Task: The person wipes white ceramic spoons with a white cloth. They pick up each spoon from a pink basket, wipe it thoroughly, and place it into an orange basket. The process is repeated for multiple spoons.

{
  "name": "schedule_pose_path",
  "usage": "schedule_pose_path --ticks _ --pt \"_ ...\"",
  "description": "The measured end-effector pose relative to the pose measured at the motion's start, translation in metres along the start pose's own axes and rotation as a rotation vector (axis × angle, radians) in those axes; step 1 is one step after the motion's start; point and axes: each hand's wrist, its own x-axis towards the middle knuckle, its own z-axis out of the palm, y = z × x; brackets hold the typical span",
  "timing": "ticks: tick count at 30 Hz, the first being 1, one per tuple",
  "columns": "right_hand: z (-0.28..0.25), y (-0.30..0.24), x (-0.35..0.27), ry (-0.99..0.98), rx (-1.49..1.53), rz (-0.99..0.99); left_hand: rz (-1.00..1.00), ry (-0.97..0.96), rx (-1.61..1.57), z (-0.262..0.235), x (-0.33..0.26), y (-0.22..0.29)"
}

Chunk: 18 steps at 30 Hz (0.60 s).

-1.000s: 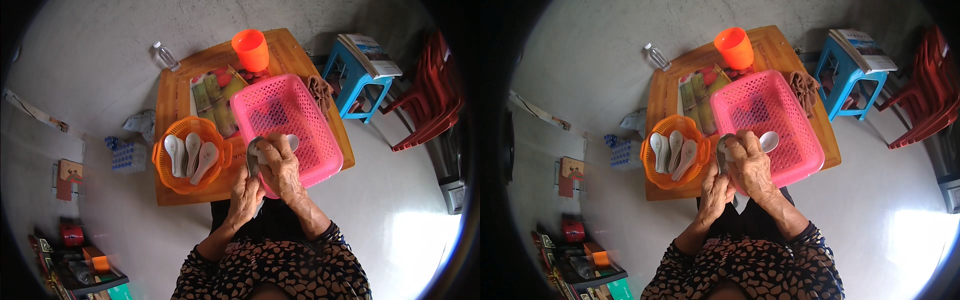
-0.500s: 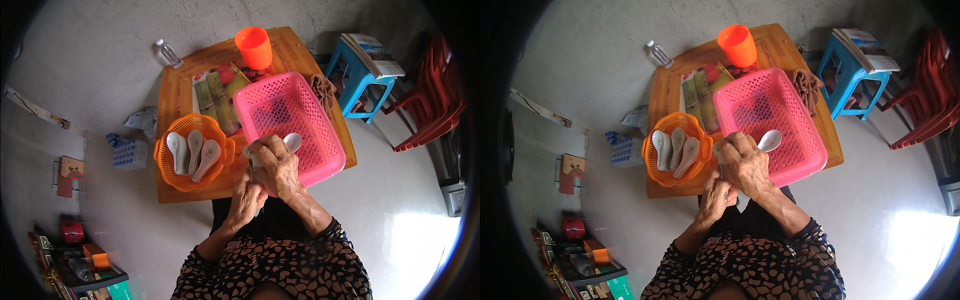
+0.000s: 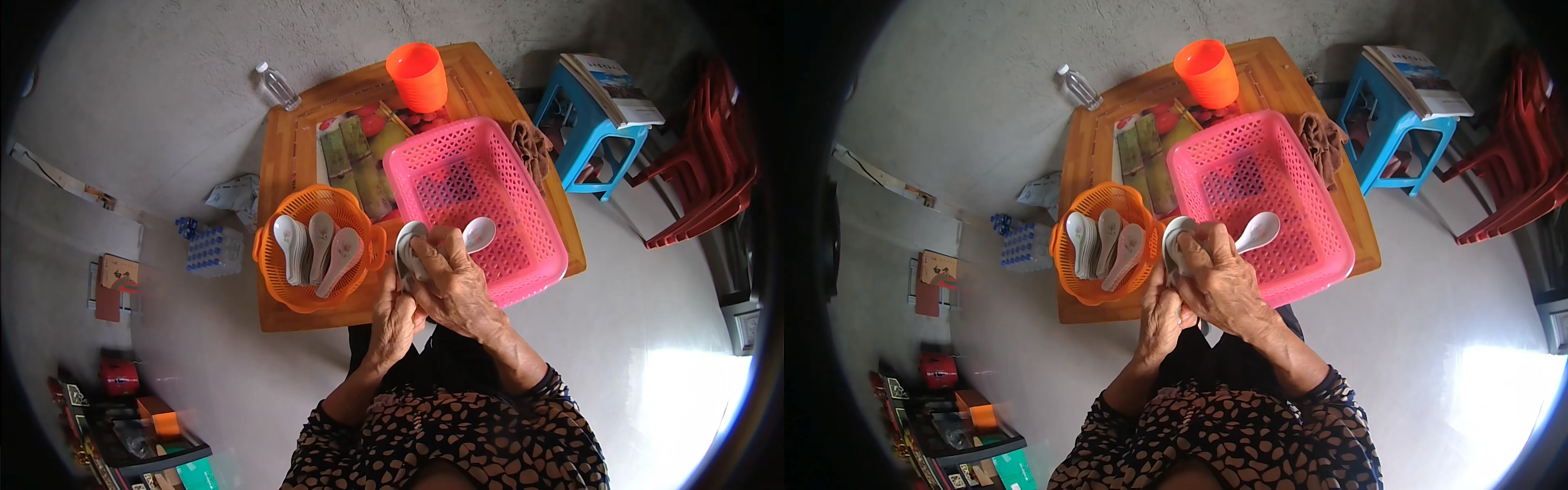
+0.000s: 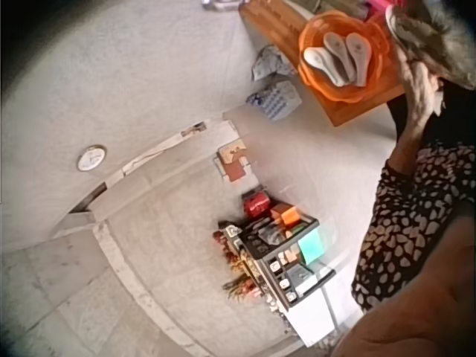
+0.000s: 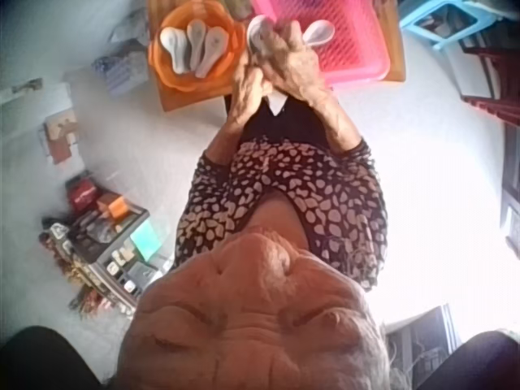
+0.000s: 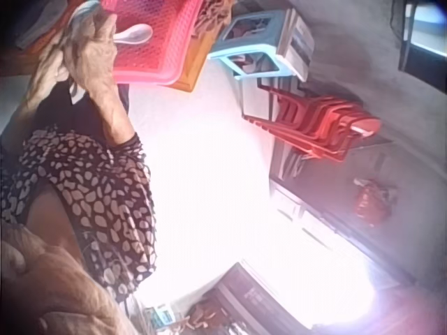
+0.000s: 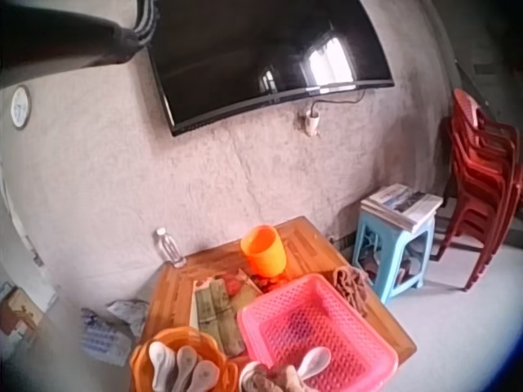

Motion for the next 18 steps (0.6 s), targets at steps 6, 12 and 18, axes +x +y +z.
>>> schedule_pose_path --ticks 6,12,18 --pt "-0.026 0.009 -0.003 -0.271 0.369 -0.016 -0.015 -0.082 0.131 -0.01 -0.006 -0.004" --pt "-0.024 -0.001 0.002 0.324 0.834 0.436 -0.013 -0.006 0.196 -0.005 -0.003 0.004" --pt "0.022 0.02 0.006 0.551 0.317 0.088 -0.017 0.011 0.138 0.008 -0.009 0.003"
